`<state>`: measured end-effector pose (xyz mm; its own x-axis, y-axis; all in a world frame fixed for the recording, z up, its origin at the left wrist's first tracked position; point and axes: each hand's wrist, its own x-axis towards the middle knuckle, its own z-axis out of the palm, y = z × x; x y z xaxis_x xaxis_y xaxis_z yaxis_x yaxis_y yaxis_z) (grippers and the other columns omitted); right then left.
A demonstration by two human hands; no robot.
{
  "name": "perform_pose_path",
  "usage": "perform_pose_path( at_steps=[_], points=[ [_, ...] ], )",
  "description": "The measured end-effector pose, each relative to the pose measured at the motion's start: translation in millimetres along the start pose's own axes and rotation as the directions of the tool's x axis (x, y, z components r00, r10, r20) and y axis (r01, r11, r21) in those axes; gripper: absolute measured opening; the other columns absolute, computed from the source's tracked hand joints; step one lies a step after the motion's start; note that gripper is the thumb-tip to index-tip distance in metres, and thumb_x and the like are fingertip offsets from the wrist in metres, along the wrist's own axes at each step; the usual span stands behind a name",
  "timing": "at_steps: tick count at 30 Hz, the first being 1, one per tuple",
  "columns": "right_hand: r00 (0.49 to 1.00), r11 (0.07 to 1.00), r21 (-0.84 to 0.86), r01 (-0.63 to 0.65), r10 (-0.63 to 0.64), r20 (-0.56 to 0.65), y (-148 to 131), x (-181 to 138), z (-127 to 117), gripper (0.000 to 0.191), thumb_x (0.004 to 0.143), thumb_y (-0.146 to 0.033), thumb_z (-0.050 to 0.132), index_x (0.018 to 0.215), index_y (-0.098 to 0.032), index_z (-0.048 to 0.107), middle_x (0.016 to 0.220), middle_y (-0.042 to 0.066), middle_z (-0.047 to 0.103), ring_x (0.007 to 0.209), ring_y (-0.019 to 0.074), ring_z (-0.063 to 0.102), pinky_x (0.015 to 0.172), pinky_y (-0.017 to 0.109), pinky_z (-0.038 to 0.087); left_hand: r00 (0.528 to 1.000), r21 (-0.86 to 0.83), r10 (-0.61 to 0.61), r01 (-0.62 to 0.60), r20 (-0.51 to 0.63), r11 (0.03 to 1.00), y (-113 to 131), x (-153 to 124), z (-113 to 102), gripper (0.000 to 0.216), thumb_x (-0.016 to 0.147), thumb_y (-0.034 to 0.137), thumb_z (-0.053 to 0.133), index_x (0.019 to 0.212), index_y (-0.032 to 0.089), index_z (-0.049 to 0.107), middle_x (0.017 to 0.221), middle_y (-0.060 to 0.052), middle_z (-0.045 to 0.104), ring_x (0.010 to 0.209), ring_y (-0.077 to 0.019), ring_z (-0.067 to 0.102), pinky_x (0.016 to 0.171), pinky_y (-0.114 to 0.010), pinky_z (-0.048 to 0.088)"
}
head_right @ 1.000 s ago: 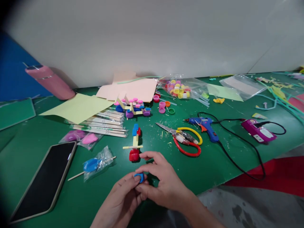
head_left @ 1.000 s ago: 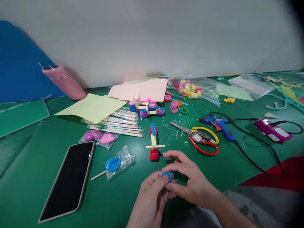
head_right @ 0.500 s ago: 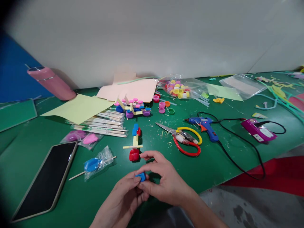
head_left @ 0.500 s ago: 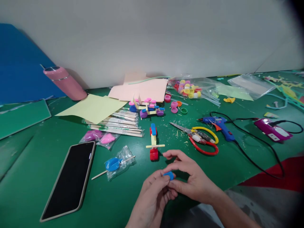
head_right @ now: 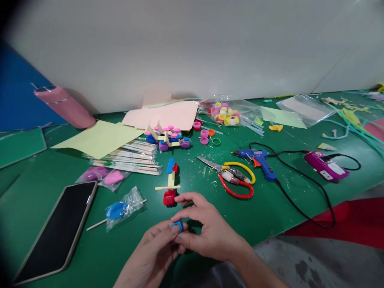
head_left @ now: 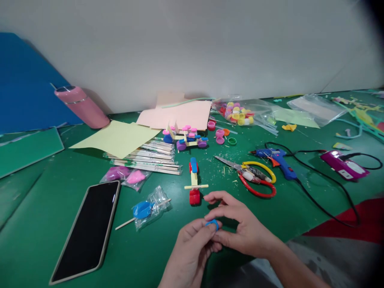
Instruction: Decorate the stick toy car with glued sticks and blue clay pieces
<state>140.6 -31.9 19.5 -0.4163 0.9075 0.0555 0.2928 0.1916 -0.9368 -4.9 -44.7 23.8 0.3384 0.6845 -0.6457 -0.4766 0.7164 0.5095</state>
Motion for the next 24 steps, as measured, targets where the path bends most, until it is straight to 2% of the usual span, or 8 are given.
perform_pose_path(
  at_steps=[9,18,24],
  points=[
    [0.999,1.0,0.008,-0.023,0.022,0.036,-1.7,1.0,-3.7,0.021,0.07,-0.024,0.068,0.091,-0.023,0.067,0.12,0.005,0.046,0.107,0.0211,0.051,0.088,0.032,0.044,1.0,-0.005,-0.03,0.03,0.006,1.0,-2.7,1.7,-3.4,0.015,0.058,0.024,0.075,0.057,0.011,0.067,0.054,-0.001,0.06,0.052,-0.0076,0.05,0.054,-0.019,0.042],
    [0.997,0.999,0.029,-0.021,0.019,0.069,-7.2,1.9,-5.3,0.03,0.067,-0.019,0.069,0.097,-0.023,0.066,0.121,0.006,0.046,0.109,0.0213,0.049,0.088,0.032,0.044,0.998,-0.055,-0.053,0.053,0.016,0.997,-2.8,-1.4,-4.1,0.015,0.058,0.025,0.074,0.065,0.012,0.07,0.06,-0.001,0.063,0.055,-0.0081,0.051,0.056,-0.019,0.043],
    [1.0,0.999,0.043,-0.02,0.019,0.023,-5.5,1.5,-3.9,0.03,0.068,-0.017,0.068,0.097,-0.022,0.064,0.122,0.007,0.045,0.11,0.0208,0.049,0.091,0.033,0.042,1.0,-0.047,-0.026,0.025,-0.013,0.999,-2.5,-1.8,-2.7,0.017,0.059,0.027,0.074,0.067,0.013,0.07,0.058,-0.001,0.062,0.053,-0.0078,0.052,0.056,-0.02,0.043]
  ],
)
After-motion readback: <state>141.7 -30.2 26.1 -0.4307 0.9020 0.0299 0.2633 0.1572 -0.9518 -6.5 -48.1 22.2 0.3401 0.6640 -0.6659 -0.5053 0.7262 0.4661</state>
